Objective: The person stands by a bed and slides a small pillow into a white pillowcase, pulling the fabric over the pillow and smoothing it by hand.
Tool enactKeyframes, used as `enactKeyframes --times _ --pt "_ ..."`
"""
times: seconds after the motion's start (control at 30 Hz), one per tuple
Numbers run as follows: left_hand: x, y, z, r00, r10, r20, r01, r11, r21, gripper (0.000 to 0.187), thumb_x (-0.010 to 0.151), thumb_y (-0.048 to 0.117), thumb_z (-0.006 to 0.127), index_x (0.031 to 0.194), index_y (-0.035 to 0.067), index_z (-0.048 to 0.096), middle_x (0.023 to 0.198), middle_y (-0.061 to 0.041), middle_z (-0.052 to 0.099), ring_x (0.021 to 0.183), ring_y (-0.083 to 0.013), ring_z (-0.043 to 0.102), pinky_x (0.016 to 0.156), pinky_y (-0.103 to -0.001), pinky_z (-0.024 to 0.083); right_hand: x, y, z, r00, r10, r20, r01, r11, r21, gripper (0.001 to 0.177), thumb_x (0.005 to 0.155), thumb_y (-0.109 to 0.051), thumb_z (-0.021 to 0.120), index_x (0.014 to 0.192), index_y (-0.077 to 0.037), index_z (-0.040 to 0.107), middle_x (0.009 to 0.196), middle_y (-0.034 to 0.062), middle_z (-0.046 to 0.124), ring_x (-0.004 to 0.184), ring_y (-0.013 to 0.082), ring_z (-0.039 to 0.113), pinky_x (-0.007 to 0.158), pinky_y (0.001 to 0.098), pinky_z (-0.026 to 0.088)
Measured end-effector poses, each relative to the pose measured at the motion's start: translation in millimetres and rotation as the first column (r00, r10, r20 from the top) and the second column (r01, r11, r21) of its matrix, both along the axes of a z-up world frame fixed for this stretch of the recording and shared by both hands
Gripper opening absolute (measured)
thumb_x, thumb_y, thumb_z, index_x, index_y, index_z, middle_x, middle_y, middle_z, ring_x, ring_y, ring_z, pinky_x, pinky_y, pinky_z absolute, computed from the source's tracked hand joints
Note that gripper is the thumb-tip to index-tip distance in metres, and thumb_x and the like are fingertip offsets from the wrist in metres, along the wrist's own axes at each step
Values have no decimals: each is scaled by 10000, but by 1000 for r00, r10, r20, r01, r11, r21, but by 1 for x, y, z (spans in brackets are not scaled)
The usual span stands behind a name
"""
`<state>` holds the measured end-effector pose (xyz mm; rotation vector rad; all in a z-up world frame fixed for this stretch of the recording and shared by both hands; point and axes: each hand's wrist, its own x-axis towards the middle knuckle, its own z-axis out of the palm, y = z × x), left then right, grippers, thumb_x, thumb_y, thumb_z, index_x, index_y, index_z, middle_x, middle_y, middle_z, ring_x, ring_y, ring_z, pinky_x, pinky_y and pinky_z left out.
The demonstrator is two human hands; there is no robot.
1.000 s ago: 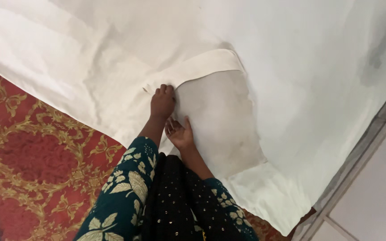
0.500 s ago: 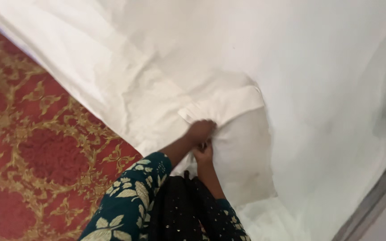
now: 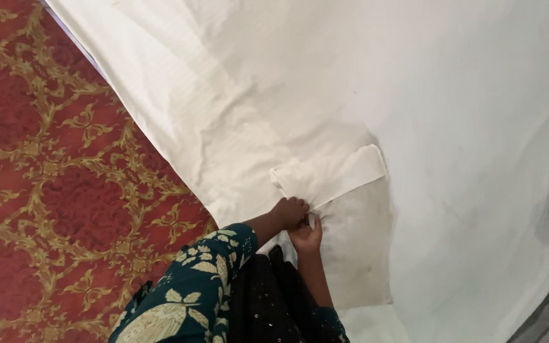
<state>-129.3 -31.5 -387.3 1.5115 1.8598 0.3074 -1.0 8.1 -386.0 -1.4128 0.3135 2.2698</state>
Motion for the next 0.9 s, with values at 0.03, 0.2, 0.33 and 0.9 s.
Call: enactKeyframes --times 0.03,0.2,0.33,0.9 --pt "-1 2 -1 1000 0 -7 0 1000 -21 504 765 287 759 1209 105 606 1252 -100 628 1164 -316 593 844 -470 527 0 5 -1 998 51 42 -51 999 10 398 1007 -445 555 1210 -106 605 1281 91 589 1158 294 545 1004 492 454" --pt "8 1 -16 998 68 -19 -68 998 15 334 881 205 665 1200 120 617 1248 -88 655 1149 -329 612 846 -470 534 7 23 -2 934 253 251 -309 927 214 256 1003 -316 591 1120 -93 635 1140 80 645 1044 273 603 909 436 510" --pt "14 -2 -19 994 109 26 -110 993 39 261 923 171 617 1180 125 621 1209 -79 677 1136 -325 622 836 -470 534 12 42 0 795 268 544 -477 830 289 276 1009 -313 603 1056 -42 628 950 107 680 827 249 652 698 382 489" --pt "21 -16 49 990 101 103 -109 991 82 454 720 -14 654 1154 111 605 1196 -59 657 1104 -343 601 887 -440 524 1 139 -29 437 -30 899 -748 542 382 310 857 -188 834 921 56 654 689 80 666 441 156 586 370 292 446"
